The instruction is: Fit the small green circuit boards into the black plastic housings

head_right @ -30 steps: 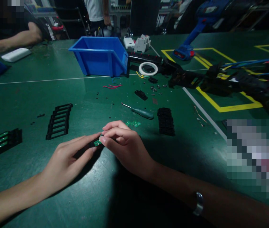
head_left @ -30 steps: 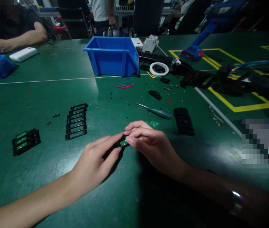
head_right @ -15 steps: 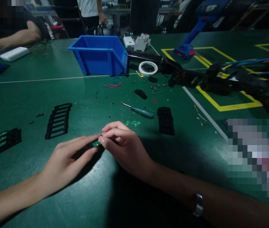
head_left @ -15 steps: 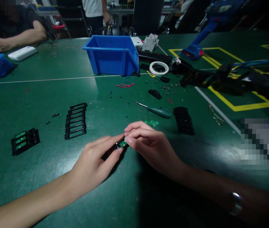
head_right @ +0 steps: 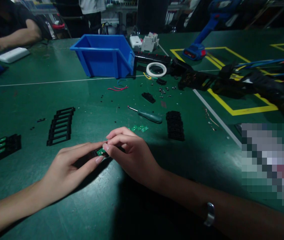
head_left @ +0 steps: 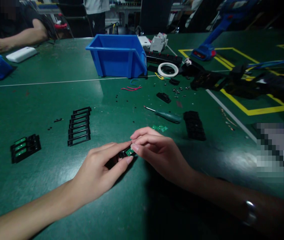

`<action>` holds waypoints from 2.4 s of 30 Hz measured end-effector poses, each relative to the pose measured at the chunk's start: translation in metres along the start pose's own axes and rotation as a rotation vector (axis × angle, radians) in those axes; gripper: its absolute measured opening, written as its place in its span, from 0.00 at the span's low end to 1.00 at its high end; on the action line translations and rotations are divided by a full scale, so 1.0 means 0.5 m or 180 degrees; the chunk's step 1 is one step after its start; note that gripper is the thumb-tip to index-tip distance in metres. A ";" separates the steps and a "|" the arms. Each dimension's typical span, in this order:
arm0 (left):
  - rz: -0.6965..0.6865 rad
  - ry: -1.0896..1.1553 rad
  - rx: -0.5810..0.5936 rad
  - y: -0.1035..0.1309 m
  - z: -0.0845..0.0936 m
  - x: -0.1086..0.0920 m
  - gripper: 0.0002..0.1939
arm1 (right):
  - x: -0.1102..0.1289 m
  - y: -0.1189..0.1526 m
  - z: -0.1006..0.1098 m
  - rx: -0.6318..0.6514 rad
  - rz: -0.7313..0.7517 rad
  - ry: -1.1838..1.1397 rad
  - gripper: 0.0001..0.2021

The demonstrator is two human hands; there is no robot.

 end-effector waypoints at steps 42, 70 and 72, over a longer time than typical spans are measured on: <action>-0.0054 0.0083 -0.0093 0.000 0.003 -0.002 0.16 | 0.002 0.002 -0.001 -0.0030 0.0204 0.0040 0.07; -0.0019 0.0081 -0.0097 -0.003 0.002 0.005 0.17 | -0.001 0.005 -0.002 -0.0074 0.0244 0.0232 0.07; -0.0028 0.0085 -0.0116 -0.003 0.002 0.004 0.17 | 0.001 0.004 -0.001 -0.0089 0.0272 0.0252 0.07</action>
Point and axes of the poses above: each hand's wrist, its own y-axis away from the middle knuckle, its own z-axis out of the back of the hand, x = y × z, the point moved 3 cm from there along -y, towards the middle knuckle, and after that the axes turned 10 degrees about y, right-handed, at the moved point
